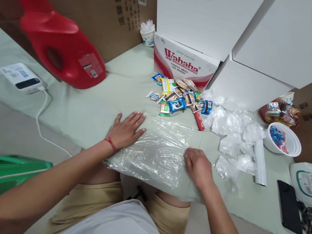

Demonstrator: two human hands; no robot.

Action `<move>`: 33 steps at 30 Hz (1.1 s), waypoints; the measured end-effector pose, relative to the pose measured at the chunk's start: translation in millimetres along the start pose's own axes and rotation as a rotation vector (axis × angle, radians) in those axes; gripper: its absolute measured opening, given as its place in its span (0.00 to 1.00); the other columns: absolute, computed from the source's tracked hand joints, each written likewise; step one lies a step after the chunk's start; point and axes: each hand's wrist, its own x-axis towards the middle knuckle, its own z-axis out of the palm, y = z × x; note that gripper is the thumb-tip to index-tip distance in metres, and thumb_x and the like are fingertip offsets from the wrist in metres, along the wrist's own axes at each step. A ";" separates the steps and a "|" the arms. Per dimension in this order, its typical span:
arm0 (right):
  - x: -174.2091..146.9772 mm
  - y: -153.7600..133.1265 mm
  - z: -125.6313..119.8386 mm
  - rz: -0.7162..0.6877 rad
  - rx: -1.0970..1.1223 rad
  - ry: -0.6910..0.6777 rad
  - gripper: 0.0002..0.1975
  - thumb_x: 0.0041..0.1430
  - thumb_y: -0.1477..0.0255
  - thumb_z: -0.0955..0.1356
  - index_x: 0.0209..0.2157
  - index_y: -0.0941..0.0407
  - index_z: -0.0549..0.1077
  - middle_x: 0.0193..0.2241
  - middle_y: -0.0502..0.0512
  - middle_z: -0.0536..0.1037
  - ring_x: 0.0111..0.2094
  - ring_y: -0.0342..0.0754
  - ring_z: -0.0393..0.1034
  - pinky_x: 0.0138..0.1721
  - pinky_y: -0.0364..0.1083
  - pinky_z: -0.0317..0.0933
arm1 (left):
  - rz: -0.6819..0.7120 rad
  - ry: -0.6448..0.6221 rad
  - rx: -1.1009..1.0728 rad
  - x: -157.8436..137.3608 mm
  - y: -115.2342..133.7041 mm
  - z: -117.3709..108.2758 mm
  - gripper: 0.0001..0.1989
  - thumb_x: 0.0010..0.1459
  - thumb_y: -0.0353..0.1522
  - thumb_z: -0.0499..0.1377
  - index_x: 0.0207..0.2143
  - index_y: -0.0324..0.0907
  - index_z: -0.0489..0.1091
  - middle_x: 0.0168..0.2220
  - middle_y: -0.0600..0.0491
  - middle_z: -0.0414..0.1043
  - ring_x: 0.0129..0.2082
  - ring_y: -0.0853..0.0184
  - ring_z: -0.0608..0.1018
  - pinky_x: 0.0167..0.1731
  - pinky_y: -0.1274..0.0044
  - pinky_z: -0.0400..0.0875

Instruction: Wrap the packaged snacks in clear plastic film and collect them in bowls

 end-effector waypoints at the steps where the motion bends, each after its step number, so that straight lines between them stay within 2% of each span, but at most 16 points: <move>1: 17.4 -0.7 -10.3 0.033 -0.037 -0.011 0.18 0.73 0.67 0.60 0.45 0.54 0.81 0.48 0.60 0.83 0.52 0.57 0.74 0.51 0.53 0.69 | 0.000 -0.001 -0.001 0.0 0.7 -0.6 0.32 0.72 0.47 0.41 0.74 0.50 0.50 0.76 0.49 0.48 0.75 0.54 0.54 0.70 0.45 0.39; 2: 38.4 -4.2 -18.9 0.056 -0.089 -0.012 0.18 0.72 0.69 0.60 0.44 0.53 0.81 0.46 0.59 0.83 0.51 0.57 0.74 0.48 0.52 0.69 | 0.000 -0.003 -0.002 0.0 1.2 -1.3 0.32 0.72 0.47 0.41 0.74 0.50 0.50 0.76 0.49 0.48 0.75 0.54 0.54 0.70 0.44 0.39; 4: 87.7 -15.8 -30.0 0.012 -0.183 0.015 0.19 0.70 0.73 0.61 0.55 0.52 0.77 0.57 0.58 0.78 0.58 0.59 0.69 0.49 0.51 0.68 | 0.000 -0.008 -0.002 -0.2 1.6 -2.8 0.32 0.73 0.47 0.40 0.74 0.49 0.50 0.76 0.49 0.48 0.75 0.55 0.54 0.70 0.44 0.40; 7: 160.5 -34.3 -32.8 -0.061 -0.294 -0.008 0.31 0.67 0.80 0.58 0.70 0.53 0.62 0.72 0.58 0.58 0.64 0.60 0.63 0.53 0.53 0.66 | 0.002 -0.012 -0.001 -1.0 1.3 -4.8 0.32 0.72 0.47 0.41 0.74 0.49 0.51 0.76 0.50 0.48 0.75 0.55 0.54 0.70 0.44 0.42; 9: 192.9 -43.2 -29.3 -0.102 -0.336 -0.080 0.33 0.67 0.82 0.57 0.72 0.54 0.56 0.74 0.61 0.54 0.63 0.60 0.65 0.55 0.54 0.65 | 0.004 -0.010 -0.003 -1.6 1.1 -5.1 0.32 0.72 0.47 0.41 0.74 0.49 0.51 0.76 0.50 0.48 0.75 0.55 0.54 0.69 0.44 0.42; 10: 201.9 -46.4 -26.8 -0.104 -0.353 -0.117 0.33 0.67 0.82 0.57 0.71 0.54 0.58 0.72 0.63 0.57 0.61 0.60 0.67 0.54 0.55 0.66 | 0.004 -0.007 -0.006 -1.8 1.0 -5.0 0.32 0.72 0.47 0.41 0.74 0.49 0.52 0.75 0.50 0.48 0.75 0.55 0.54 0.69 0.44 0.42; 13: 203.6 -47.4 -20.7 -0.060 -0.378 -0.152 0.25 0.68 0.77 0.60 0.65 0.56 0.66 0.61 0.68 0.72 0.55 0.60 0.72 0.50 0.53 0.67 | 0.003 0.002 -0.019 -1.8 0.6 -3.9 0.31 0.72 0.46 0.41 0.74 0.48 0.52 0.75 0.50 0.48 0.75 0.55 0.54 0.70 0.44 0.42; 16: 190.9 -26.8 -23.5 0.066 -0.286 -0.065 0.21 0.66 0.64 0.67 0.58 0.55 0.72 0.53 0.65 0.78 0.51 0.61 0.75 0.46 0.50 0.67 | 0.005 0.005 -0.031 -0.9 -0.2 -2.5 0.31 0.72 0.45 0.42 0.73 0.49 0.53 0.75 0.50 0.49 0.75 0.54 0.54 0.70 0.44 0.40; 20: 198.5 32.3 -45.1 0.505 -0.121 0.101 0.24 0.66 0.50 0.65 0.46 0.57 0.77 0.43 0.63 0.82 0.43 0.58 0.77 0.38 0.48 0.66 | 0.006 0.006 -0.034 0.0 -1.3 -1.7 0.31 0.72 0.45 0.42 0.73 0.49 0.53 0.75 0.49 0.50 0.75 0.54 0.54 0.70 0.44 0.39; 23: 221.3 73.3 -58.9 0.770 -0.124 0.142 0.24 0.63 0.51 0.68 0.44 0.59 0.78 0.43 0.66 0.81 0.43 0.59 0.76 0.38 0.48 0.66 | 0.010 0.010 -0.028 0.0 -1.5 -1.8 0.31 0.72 0.45 0.42 0.73 0.48 0.53 0.75 0.48 0.50 0.75 0.53 0.55 0.70 0.43 0.39; 25: 236.3 87.9 -61.1 0.820 -0.123 0.103 0.24 0.60 0.53 0.72 0.45 0.60 0.78 0.44 0.68 0.81 0.44 0.59 0.76 0.39 0.49 0.66 | 0.014 0.019 -0.030 -0.2 -1.7 -1.6 0.31 0.72 0.45 0.42 0.73 0.48 0.54 0.75 0.48 0.51 0.75 0.53 0.55 0.70 0.44 0.39; 28: 251.6 90.1 -59.3 0.824 -0.121 0.035 0.28 0.54 0.55 0.76 0.47 0.63 0.78 0.46 0.71 0.80 0.46 0.60 0.76 0.40 0.49 0.66 | 0.018 0.036 -0.045 -0.4 -2.2 -0.7 0.30 0.72 0.46 0.42 0.73 0.50 0.54 0.75 0.49 0.51 0.74 0.54 0.56 0.70 0.45 0.39; 33: 252.2 70.2 -74.3 0.829 -0.162 0.000 0.30 0.59 0.54 0.72 0.49 0.67 0.77 0.48 0.76 0.78 0.49 0.62 0.74 0.43 0.52 0.64 | 0.005 0.029 -0.068 -0.5 -2.1 -0.1 0.30 0.72 0.45 0.43 0.73 0.51 0.55 0.75 0.49 0.52 0.75 0.55 0.55 0.71 0.46 0.37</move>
